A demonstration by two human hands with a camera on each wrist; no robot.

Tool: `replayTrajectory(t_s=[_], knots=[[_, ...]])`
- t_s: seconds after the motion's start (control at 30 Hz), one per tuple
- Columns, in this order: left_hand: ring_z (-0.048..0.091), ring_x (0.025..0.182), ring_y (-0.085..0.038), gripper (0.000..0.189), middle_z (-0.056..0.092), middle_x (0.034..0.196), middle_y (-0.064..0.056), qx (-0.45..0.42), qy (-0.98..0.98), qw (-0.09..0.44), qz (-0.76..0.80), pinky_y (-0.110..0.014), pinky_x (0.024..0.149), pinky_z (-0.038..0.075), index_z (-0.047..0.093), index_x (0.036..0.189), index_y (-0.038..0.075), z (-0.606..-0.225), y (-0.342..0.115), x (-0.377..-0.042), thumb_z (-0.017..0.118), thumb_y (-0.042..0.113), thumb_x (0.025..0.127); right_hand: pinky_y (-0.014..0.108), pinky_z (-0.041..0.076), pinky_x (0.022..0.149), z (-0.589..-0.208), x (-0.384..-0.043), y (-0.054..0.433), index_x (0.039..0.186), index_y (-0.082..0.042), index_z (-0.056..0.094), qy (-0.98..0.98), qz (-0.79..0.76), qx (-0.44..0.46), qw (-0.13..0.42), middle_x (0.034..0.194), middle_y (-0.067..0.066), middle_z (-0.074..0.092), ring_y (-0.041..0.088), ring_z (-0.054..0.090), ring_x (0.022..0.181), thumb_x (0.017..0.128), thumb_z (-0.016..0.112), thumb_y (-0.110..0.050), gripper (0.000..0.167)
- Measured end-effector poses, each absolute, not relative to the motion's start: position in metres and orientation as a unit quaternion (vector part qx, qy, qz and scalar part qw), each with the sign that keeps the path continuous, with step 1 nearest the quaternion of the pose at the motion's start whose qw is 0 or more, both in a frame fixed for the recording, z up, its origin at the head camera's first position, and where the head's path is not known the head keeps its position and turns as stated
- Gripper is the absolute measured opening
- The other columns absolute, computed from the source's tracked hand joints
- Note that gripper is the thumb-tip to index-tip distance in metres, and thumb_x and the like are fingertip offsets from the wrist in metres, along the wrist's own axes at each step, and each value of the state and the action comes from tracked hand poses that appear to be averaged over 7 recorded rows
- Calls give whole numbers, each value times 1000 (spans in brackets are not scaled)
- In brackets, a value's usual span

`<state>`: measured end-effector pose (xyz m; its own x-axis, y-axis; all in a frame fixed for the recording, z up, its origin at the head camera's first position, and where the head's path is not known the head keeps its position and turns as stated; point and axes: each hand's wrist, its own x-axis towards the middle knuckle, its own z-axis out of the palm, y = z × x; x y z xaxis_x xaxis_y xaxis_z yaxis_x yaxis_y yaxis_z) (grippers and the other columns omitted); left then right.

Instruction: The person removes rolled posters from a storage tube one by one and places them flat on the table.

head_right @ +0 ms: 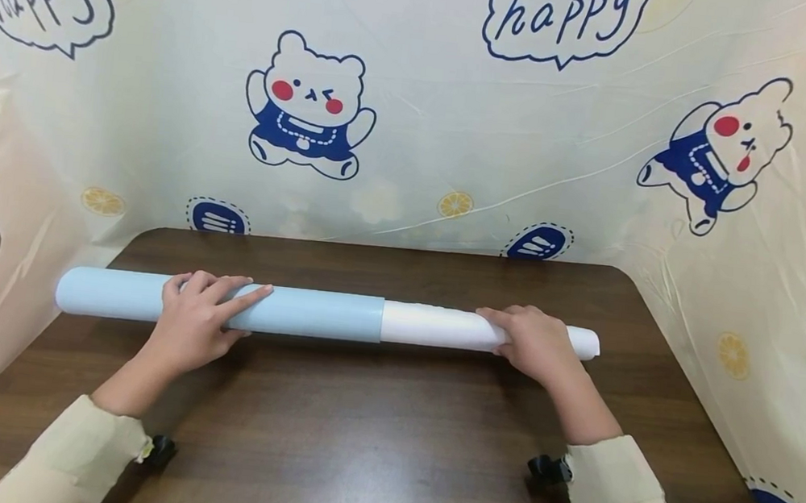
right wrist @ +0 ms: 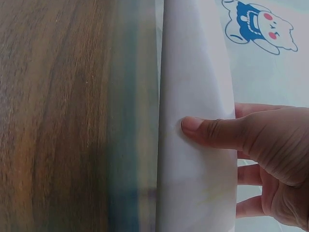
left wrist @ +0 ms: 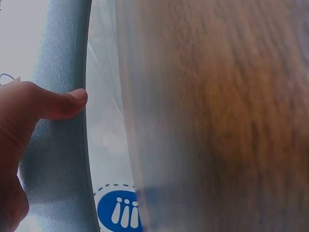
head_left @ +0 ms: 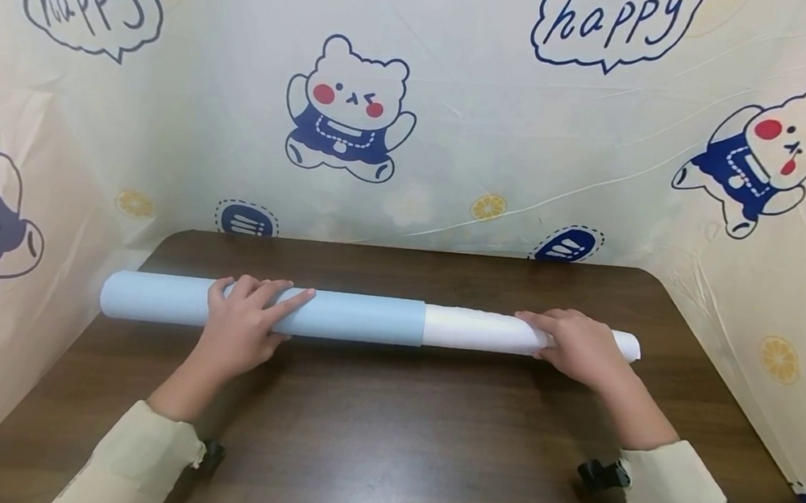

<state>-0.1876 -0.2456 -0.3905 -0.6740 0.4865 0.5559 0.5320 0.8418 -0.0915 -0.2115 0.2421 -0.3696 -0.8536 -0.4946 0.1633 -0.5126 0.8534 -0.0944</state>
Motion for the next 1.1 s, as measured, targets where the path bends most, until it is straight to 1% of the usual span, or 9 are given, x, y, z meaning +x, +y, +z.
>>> replayTrajectory(t_s=[0.27,0.7,1.1], knots=[[50,97,-37,91,60,122,-13,-273,-916,291,-39,-72,89,30,57,138,27,-391,-249,-187,95,14,57,57,52,80,-369,-212,249,132,-19,62,-963,69,252,70,116,14,68,35,63,105,74,86,-14,63],[49,98,-38,88,60,121,-15,-267,-918,290,-50,-72,89,30,59,136,25,-388,-256,-187,94,10,56,58,52,79,-366,-211,262,132,-18,63,-966,68,240,72,113,16,68,36,63,102,73,86,-13,63],[48,99,-37,89,59,123,-14,-259,-923,281,-45,-72,89,30,57,137,27,-393,-266,-186,94,12,57,59,52,78,-371,-208,274,132,-16,62,-967,75,236,64,113,18,68,38,63,101,74,85,-11,63]])
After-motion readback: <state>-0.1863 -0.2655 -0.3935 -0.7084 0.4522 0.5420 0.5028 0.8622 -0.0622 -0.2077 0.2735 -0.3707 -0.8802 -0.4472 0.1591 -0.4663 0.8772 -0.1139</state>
